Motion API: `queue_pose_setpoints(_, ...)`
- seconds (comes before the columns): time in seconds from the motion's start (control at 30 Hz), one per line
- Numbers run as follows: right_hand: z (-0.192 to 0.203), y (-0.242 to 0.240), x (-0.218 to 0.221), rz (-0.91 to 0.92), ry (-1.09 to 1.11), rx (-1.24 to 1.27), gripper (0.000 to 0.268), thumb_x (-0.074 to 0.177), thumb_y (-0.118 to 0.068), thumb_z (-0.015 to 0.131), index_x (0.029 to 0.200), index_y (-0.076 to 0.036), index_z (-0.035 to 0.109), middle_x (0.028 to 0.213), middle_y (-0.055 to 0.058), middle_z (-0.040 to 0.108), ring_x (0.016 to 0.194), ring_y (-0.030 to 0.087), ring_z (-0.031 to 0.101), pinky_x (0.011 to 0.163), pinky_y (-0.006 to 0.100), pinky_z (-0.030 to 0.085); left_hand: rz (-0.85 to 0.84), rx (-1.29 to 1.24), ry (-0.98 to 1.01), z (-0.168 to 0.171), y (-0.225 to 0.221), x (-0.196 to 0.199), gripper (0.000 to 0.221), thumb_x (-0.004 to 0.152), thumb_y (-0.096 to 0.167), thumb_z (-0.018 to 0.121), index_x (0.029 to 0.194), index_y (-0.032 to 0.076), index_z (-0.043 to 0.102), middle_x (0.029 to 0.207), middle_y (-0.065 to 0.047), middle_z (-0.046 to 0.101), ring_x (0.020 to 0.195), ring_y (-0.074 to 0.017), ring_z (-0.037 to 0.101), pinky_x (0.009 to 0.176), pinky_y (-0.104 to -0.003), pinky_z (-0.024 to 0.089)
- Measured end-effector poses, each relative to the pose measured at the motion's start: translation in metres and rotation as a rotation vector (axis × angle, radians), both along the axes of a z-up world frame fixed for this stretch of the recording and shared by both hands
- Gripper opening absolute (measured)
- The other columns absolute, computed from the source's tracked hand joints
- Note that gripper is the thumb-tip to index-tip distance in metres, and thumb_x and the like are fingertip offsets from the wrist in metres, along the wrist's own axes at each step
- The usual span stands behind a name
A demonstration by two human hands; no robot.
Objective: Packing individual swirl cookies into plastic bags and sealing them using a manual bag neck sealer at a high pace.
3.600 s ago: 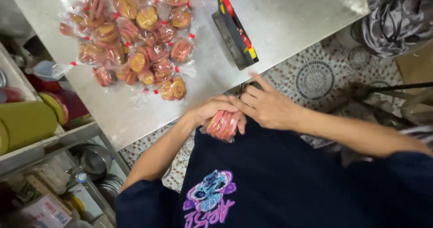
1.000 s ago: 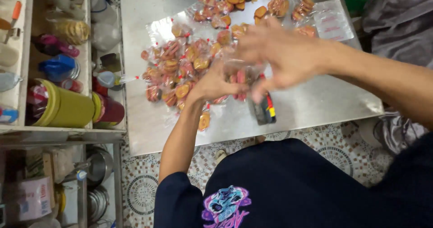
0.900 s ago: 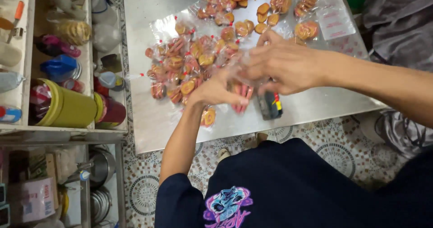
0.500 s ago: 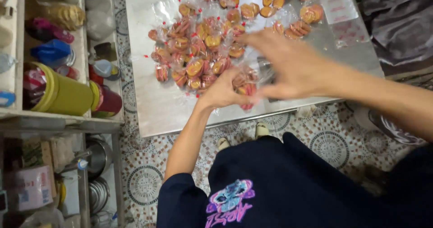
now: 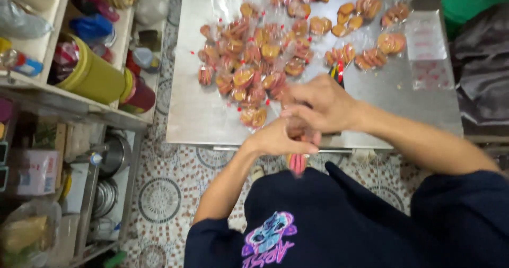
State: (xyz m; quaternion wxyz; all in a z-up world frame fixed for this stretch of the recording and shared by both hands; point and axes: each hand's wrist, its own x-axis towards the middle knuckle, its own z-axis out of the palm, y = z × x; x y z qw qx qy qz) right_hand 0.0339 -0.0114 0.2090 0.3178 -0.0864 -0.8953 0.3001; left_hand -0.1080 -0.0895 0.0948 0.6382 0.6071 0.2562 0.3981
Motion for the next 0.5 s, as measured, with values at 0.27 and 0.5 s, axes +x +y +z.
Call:
queue_pose_setpoints(0.27,-0.03,0.002,0.053,-0.254,0.005,0.273,0.027,0.097,-0.039,0.065,0.09,-0.013,0.06,0.073,0.005,0.055,0.071,0.033,0.06,0.066,0.044,0.049,-0.057,-0.231,0.08,-0.027,0.006,-0.022,0.026,0.1,0.02,0.067,0.079,0.006,0.068,0.067,-0.006,0.065,0.069,-0.0157,0.064,0.067,-0.034,0.054)
queue_pose_setpoints(0.5,-0.041,-0.033,0.045,0.056,0.06,0.833,0.025,0.096,-0.009,0.047,0.095,0.001,0.07,0.06,0.01,0.053,0.053,0.026,0.058,0.099,0.067,0.049,-0.664,-0.797,-0.422,-0.027,-0.008,0.015,0.01,0.101,-0.006,0.06,0.094,-0.012,0.057,0.082,-0.035,0.061,0.086,-0.0617,0.066,0.077,-0.077,0.052)
